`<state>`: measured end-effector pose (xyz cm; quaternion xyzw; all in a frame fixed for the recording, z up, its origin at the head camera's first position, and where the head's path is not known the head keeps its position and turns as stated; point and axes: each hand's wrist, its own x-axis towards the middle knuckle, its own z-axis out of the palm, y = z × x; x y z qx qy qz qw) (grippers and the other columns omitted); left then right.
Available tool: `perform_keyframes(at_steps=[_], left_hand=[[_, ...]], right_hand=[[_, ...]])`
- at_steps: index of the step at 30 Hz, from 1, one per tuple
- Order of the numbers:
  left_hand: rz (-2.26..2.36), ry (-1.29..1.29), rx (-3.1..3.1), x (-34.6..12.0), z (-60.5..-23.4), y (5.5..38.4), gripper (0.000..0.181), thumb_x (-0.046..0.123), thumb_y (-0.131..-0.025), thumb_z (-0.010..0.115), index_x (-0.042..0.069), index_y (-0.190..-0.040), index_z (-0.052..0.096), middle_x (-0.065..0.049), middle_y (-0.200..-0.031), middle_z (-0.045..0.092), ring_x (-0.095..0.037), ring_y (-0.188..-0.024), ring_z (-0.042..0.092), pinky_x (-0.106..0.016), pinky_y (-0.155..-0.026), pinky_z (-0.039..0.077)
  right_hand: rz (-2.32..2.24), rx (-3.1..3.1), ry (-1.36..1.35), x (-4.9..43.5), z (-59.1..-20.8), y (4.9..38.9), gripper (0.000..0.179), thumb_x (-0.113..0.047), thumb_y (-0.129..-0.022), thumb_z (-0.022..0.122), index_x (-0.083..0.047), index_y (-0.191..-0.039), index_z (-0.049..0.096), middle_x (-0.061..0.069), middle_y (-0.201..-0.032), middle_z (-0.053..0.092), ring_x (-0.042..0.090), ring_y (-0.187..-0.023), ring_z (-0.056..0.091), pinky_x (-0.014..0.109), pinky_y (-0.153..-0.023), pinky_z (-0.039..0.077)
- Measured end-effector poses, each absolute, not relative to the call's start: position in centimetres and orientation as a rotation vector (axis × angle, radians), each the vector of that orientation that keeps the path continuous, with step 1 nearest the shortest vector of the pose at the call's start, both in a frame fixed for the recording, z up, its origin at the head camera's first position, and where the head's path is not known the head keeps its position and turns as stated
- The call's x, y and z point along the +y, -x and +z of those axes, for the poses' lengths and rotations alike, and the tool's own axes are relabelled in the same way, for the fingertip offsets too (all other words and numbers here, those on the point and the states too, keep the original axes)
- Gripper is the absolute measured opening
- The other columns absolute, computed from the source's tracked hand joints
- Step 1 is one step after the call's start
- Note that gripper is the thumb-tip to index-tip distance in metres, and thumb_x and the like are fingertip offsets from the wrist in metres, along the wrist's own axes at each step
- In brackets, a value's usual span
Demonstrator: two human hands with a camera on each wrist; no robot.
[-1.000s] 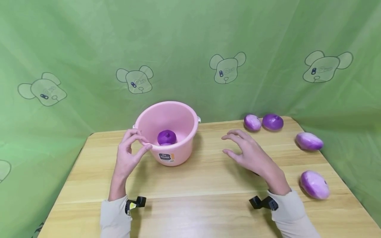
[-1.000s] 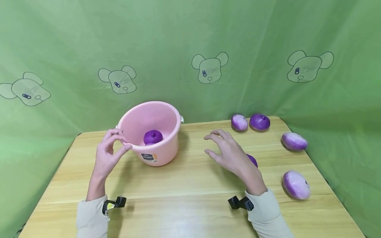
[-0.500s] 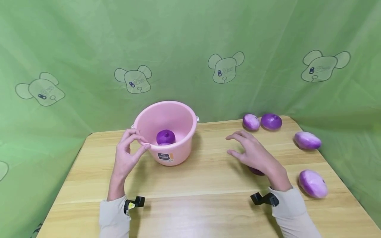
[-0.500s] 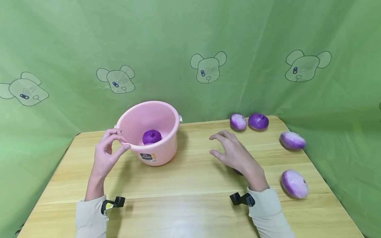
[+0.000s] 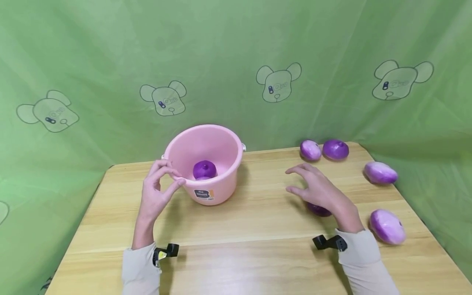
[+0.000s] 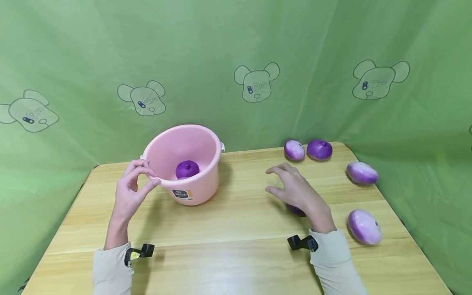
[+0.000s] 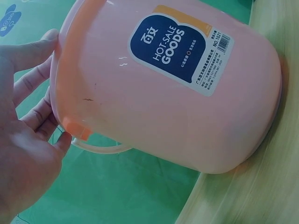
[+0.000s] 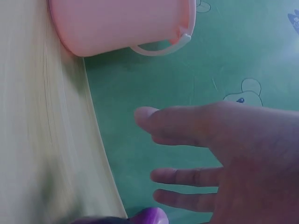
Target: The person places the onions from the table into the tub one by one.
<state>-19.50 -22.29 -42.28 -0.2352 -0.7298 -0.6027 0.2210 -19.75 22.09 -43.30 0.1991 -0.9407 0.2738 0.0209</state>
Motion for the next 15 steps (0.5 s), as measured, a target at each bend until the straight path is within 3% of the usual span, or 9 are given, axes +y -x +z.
perform_keyframes(at_steps=[6,15], left_hand=[[-1.664,0.653,-2.014,-22.3,-42.4,19.6,0.018,-0.015,-0.079,0.077,-0.005,-0.091,0.069,-0.013,-0.116,0.058,-0.046,-0.125,0.044,-0.045,-0.121,0.029],[-1.683,0.639,-2.006,-22.2,-42.4,19.4,0.018,-0.016,-0.078,0.077,-0.007,-0.091,0.068,-0.012,-0.117,0.057,-0.045,-0.126,0.044,-0.047,-0.122,0.028]], right_hand=[[0.862,-2.975,-0.573,22.9,-43.5,19.9,0.053,-0.025,-0.092,0.078,-0.003,-0.136,0.059,0.031,-0.141,0.049,0.053,-0.127,0.049,0.072,-0.106,0.038],[0.854,-3.028,-0.557,23.6,-44.1,20.1,0.056,-0.024,-0.091,0.078,-0.002,-0.138,0.057,0.035,-0.139,0.048,0.055,-0.125,0.050,0.073,-0.103,0.040]])
